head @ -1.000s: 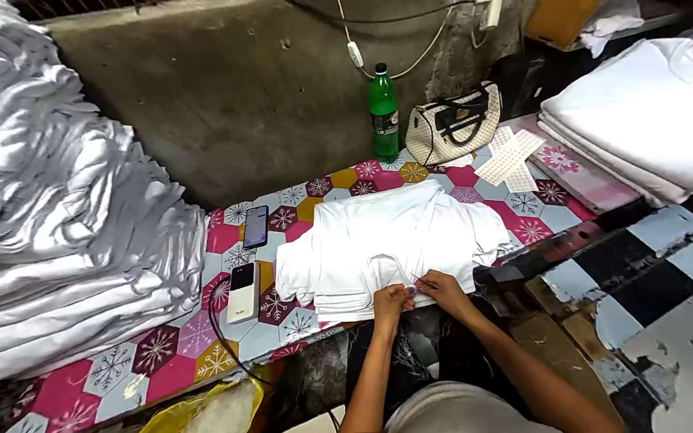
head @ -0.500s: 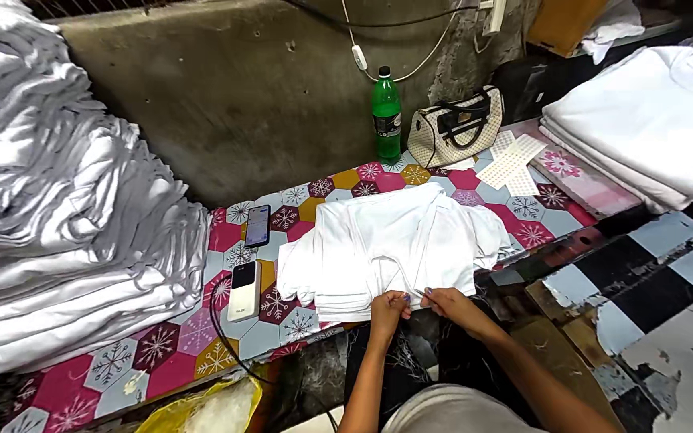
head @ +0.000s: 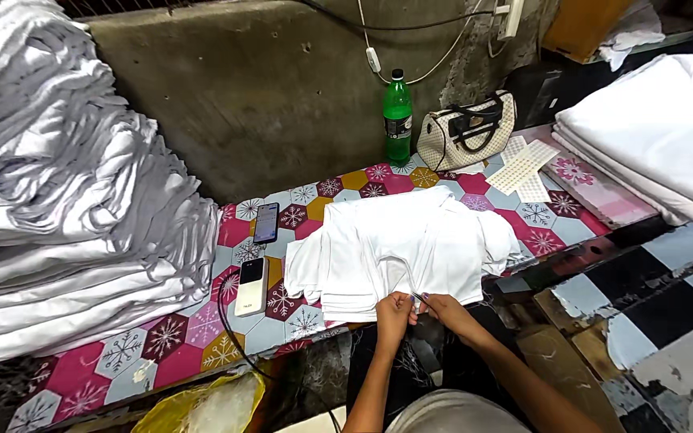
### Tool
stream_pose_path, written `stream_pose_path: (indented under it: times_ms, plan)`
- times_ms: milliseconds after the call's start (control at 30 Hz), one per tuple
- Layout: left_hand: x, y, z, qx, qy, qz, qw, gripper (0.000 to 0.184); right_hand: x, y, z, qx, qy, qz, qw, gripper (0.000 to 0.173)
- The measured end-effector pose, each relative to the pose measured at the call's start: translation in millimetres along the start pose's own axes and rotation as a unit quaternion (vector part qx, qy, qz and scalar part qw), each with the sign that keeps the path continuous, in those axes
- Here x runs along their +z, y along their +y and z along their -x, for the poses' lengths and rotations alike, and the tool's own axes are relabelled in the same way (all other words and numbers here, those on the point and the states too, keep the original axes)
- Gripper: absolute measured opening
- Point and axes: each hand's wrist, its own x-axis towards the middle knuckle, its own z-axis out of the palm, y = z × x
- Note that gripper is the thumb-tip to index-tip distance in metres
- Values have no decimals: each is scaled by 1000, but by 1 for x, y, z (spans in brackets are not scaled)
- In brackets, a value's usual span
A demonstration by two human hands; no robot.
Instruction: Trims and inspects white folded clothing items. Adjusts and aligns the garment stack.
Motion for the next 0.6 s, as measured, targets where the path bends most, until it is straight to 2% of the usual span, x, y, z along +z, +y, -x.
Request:
stream_pose_path:
  times_ms: [167, 600]
  plan:
    - [2, 0, 0, 13, -5, 4, 1000, 13, 3, 3, -2, -23, 27, -16, 999, 36]
    - [-10, 1, 2, -1, -40, -31, 999, 20, 2, -1, 1, -8, 6, 16, 1000, 42]
